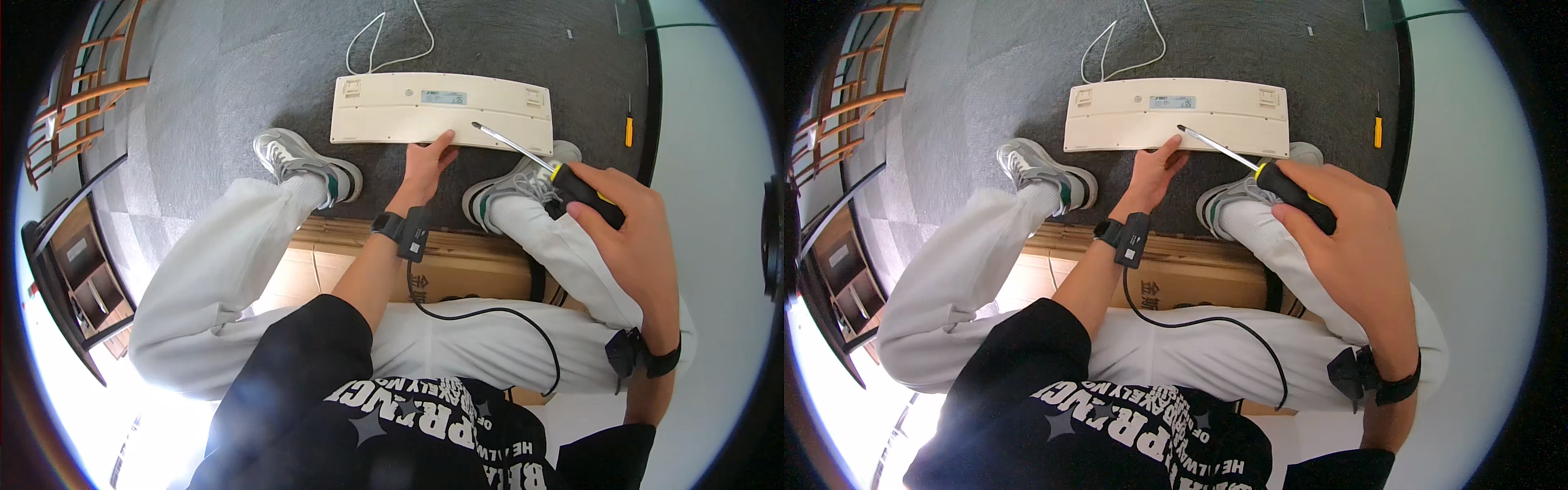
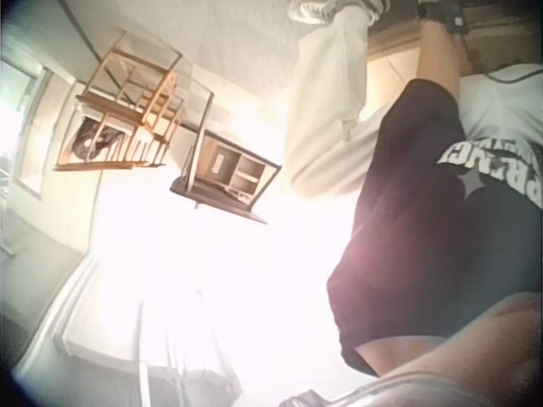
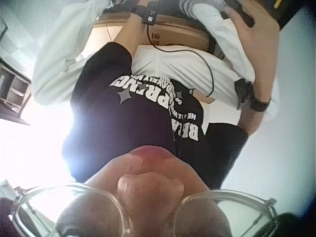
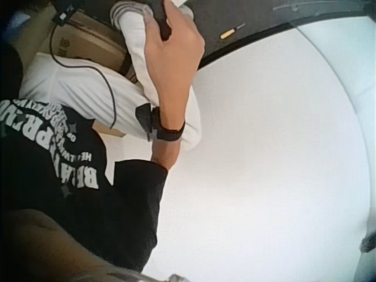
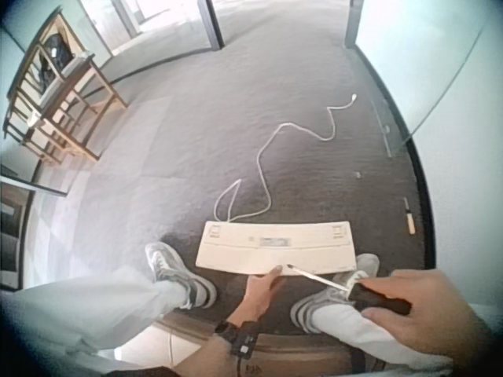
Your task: The person sits on the floor and uses a screwdriver to remove screws from the back of a white electronic device. They repeatedly reposition the device and unscrew fasteners, placing the screws aside.
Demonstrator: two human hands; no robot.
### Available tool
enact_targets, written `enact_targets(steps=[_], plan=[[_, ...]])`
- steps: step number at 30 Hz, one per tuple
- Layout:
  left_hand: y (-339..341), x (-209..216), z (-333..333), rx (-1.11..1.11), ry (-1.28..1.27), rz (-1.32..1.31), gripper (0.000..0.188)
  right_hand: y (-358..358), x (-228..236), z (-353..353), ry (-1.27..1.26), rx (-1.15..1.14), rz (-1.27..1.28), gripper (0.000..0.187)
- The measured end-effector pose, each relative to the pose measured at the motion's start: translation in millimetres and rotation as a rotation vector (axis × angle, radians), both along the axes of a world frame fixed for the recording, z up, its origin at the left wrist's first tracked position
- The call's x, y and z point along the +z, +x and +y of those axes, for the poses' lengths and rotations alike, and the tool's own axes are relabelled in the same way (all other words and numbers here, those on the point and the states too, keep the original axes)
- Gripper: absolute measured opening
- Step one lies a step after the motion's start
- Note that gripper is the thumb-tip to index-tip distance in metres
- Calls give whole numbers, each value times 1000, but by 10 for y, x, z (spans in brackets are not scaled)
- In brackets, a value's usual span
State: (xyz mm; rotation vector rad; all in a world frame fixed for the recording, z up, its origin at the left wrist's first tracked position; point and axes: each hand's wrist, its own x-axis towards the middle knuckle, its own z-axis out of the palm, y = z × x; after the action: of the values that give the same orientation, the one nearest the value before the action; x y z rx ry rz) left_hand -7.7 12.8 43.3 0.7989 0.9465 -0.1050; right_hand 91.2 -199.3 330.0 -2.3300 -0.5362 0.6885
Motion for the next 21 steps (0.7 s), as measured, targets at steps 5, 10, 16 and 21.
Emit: enact_targets(steps=[5, 10, 16, 21], plan=[[42, 45, -33, 14, 18, -37, 31, 30, 14, -86, 53, -13, -3, 34], [42, 31, -30, 42, 15, -40, 31, 55, 77, -171, 78, -30, -14, 37], [99, -69, 13, 28, 35, -100, 27, 31, 59, -252, 39, -17, -47, 38], [113, -128, 49, -31, 73, -41, 27, 62, 67, -282, 0, -11, -50, 37]])
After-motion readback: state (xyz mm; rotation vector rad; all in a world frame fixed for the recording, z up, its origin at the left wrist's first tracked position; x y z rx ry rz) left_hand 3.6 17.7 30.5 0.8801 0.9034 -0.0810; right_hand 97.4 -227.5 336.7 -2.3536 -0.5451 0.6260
